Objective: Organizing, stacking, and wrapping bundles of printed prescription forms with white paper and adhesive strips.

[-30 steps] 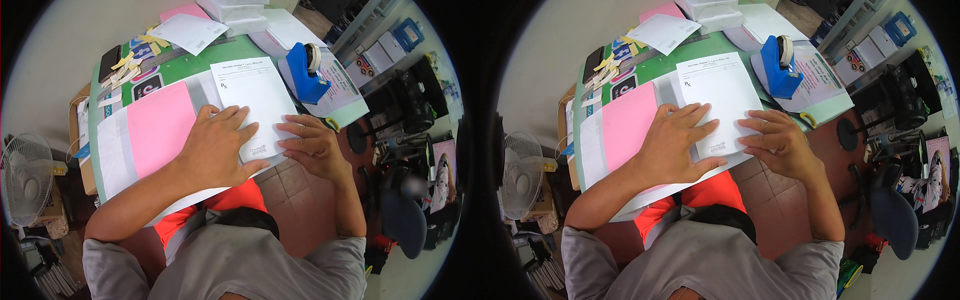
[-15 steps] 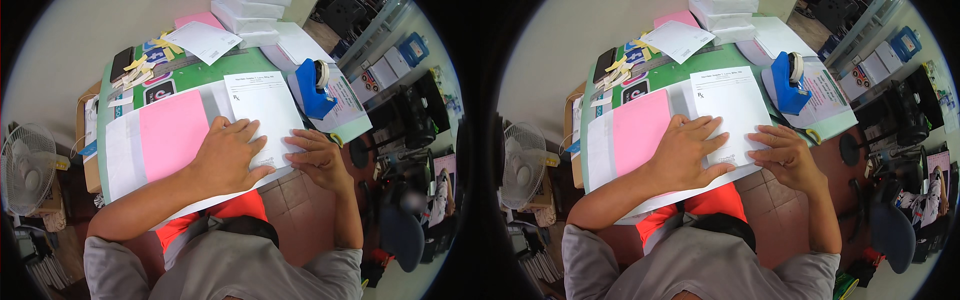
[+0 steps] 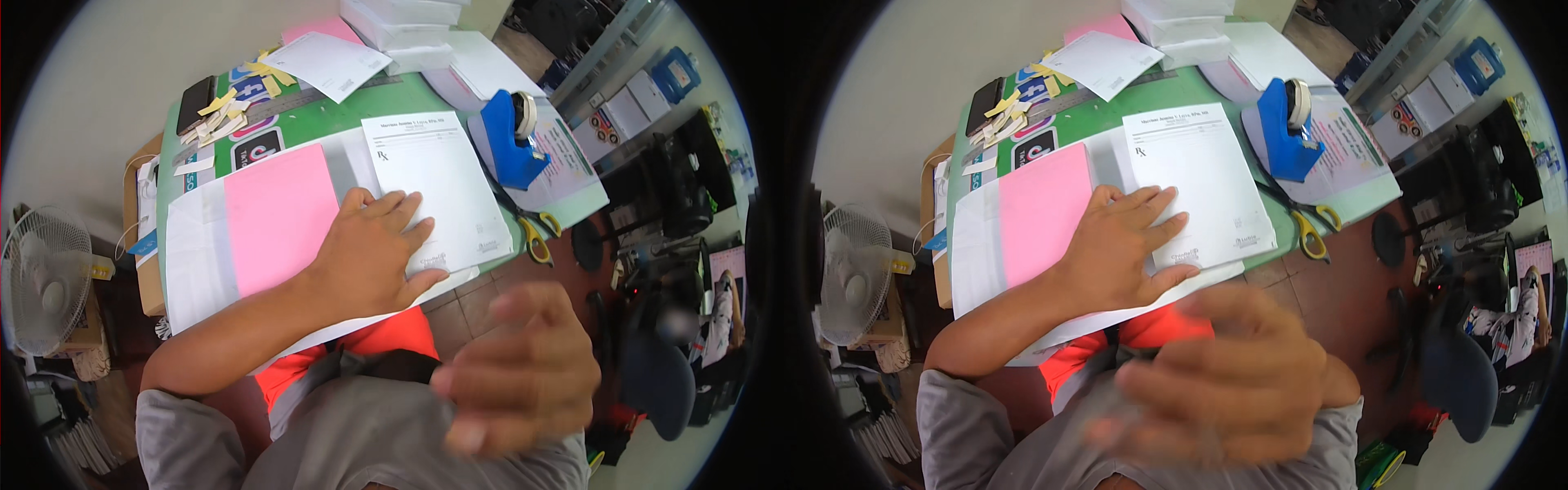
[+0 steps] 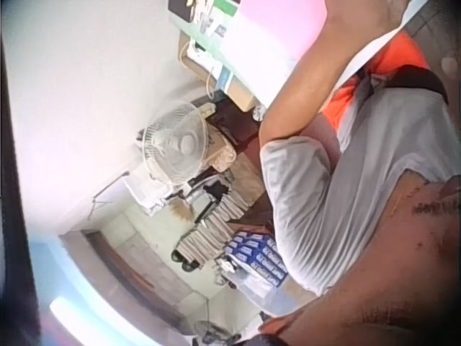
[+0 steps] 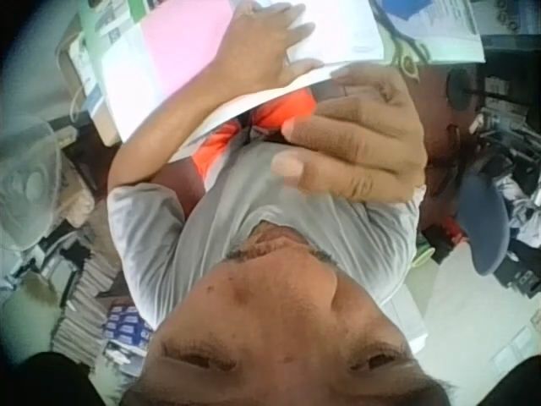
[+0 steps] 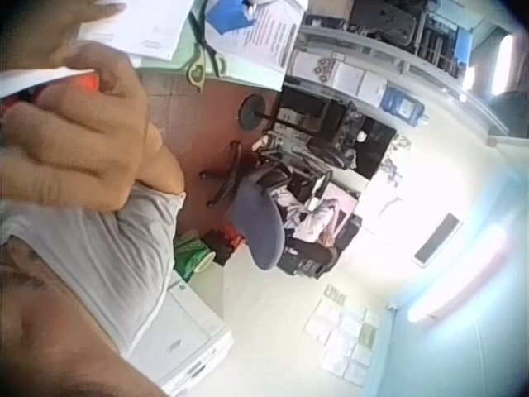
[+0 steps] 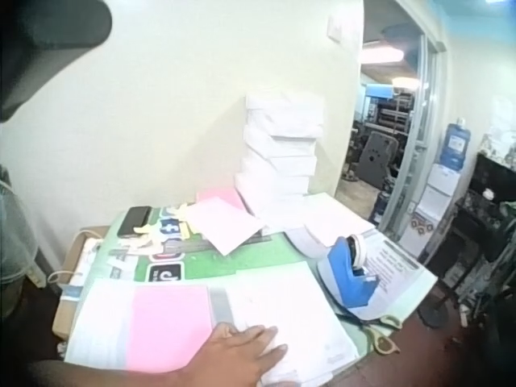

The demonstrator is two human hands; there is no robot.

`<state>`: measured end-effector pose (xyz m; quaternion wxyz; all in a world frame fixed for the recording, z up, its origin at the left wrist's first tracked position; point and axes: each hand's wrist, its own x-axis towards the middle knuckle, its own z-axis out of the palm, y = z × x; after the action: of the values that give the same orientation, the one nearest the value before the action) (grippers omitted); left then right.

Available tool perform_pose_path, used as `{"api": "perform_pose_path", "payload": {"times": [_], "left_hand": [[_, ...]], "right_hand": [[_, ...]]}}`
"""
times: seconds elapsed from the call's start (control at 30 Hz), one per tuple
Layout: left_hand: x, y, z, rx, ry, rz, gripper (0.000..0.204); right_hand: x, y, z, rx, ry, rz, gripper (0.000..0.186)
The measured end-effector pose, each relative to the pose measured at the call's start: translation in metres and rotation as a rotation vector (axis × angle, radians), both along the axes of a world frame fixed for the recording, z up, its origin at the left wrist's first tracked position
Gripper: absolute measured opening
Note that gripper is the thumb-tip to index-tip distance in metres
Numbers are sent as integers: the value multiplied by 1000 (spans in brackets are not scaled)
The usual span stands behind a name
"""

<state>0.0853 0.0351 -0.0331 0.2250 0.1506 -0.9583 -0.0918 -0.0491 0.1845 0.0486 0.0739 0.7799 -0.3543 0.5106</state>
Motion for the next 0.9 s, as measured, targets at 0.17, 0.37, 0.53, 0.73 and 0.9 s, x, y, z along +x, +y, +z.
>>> {"api": "perform_pose_path", "payload": {"times": [0.17,0.37,0.53,0.73,0.9], "left_hand": [[7,0,2,-19,9,10,61],[2,-10,-3,14,24,11,50],[-1,-6,-4,101,116,-1,32],[-1,-6,4,267,199,175,48],[-5,-13,4,399,357,193,80]], "right_hand": [[2,-18,15,-272,262,343,30],[-13,17,61,492,172,-152,37],[-41,-2,-2,-60,-437,-415,34],[-58,18,-88,287,-863,-471,21],[-36,26,-137,380,-867,-540,21]]}}
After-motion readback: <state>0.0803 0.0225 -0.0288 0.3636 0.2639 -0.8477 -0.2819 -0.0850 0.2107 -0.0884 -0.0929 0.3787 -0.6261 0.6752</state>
